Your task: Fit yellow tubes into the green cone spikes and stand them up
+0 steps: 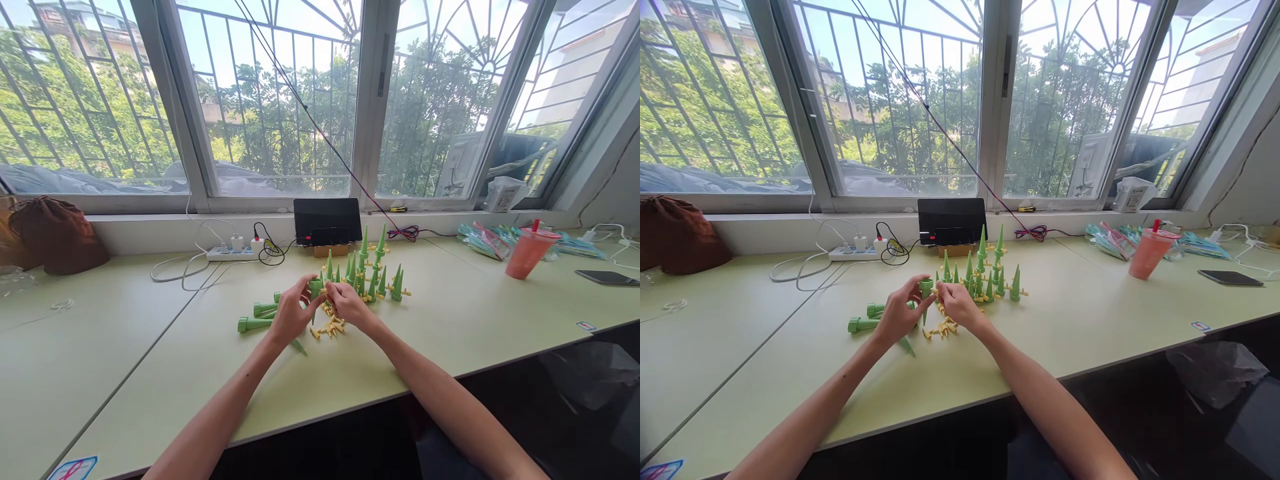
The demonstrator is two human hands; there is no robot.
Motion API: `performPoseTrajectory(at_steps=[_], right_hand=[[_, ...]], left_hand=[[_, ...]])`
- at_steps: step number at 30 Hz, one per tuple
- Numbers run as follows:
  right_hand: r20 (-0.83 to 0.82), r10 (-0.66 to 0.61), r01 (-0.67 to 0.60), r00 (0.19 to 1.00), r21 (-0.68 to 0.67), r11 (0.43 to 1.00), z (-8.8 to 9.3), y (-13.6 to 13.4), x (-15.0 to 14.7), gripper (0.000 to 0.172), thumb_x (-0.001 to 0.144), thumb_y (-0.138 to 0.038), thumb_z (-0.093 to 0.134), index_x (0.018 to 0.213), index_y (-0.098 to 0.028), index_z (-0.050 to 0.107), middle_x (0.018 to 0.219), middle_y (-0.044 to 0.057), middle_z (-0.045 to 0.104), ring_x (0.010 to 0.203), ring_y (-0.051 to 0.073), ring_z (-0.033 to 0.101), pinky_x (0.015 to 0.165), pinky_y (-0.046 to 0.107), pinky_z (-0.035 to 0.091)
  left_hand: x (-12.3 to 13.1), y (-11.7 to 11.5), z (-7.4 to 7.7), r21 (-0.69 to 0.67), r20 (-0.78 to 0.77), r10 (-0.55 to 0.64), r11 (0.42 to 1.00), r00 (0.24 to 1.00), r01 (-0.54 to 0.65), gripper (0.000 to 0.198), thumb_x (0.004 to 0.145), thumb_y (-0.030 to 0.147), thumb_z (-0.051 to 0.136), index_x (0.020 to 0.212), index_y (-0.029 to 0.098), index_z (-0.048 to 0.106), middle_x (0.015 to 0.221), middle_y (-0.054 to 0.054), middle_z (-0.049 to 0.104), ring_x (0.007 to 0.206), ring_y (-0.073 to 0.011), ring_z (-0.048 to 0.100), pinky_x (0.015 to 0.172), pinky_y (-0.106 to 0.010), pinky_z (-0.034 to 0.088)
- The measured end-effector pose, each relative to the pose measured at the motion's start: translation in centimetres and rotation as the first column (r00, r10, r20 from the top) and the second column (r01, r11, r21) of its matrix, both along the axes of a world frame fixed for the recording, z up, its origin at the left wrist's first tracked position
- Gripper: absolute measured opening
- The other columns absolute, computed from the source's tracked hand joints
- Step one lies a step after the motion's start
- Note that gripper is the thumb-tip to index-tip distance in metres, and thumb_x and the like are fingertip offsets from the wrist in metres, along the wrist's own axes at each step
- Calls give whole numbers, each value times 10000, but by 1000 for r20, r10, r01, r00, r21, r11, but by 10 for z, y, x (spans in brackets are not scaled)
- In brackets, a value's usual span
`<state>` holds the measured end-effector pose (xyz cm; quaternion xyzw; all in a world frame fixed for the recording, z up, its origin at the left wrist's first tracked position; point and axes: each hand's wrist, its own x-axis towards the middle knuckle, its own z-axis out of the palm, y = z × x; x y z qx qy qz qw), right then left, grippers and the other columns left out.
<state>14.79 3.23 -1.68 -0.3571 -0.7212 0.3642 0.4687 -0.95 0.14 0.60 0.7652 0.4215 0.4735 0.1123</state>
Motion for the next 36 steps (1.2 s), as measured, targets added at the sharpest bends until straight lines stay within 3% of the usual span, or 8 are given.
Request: performPoseTrajectory(at_steps=[8,14,20,23,26,30,33,36], right_hand=[[-161,-25,2,987,-140,990,4,-2,-1,568,842,-708,397,562,-217,342,446,-57,307,361,77,292,371,236,230],[-258,43,-105,965,-232,967,9,-6,-1,573,831,-722,408,564,-231,282,468,-76,213,368,62,189,354,234,161],[-248,89,-150,965,-240,959,6,-4,-1,586,824,-718,431,550,-231,254,462,-85,177,366,55,157,356,232,148],[-178,66,-101,982,-196,975,4,-3,0,583,844,-702,410,535,-219,305,442,-76,219,361,63,210,366,231,186],[-88,-33,26,996,-83,996,3,-2,0,561,885,-653,381,562,-196,420,443,-53,315,390,83,315,402,226,244],[-43,-152,156,987,103,982,7,-8,1,454,909,-571,418,682,-186,493,507,-49,388,444,85,324,437,218,242],[-41,-140,145,989,167,975,11,-15,1,341,899,-525,476,829,-193,516,513,-73,375,449,84,297,444,213,231],[-11,-90,90,996,212,973,15,-21,1,331,872,-498,538,990,-190,533,554,-70,427,484,93,360,476,209,290]], left_hand=[[-3,0,0,-8,24,-37,999,999,37,393,925,305,419,1305,225,475,797,-6,659,660,-127,608,704,-266,522],[-4,3,-5,19,7,-64,998,998,63,408,855,242,513,1260,221,555,880,-28,671,673,-127,609,657,-246,519],[-4,6,-6,98,-55,-17,995,998,22,297,892,283,502,1142,217,648,934,-44,694,745,-154,617,723,-271,505],[-4,5,-5,122,-67,2,992,998,6,275,900,313,517,1109,217,668,908,-43,686,734,-153,603,701,-262,485],[-4,4,-4,142,-47,55,989,997,-48,243,891,325,541,1058,223,685,804,-16,640,629,-123,544,643,-246,454],[-5,3,-2,197,-4,169,966,986,-165,185,849,350,603,802,195,693,677,9,512,570,-109,460,582,-240,403],[-6,5,-2,202,17,199,959,980,-198,205,822,348,634,711,176,655,680,10,489,569,-103,449,571,-237,395],[-6,7,-5,160,-22,153,976,988,-148,179,820,339,631,741,183,672,712,7,507,566,-96,454,567,-233,398]])
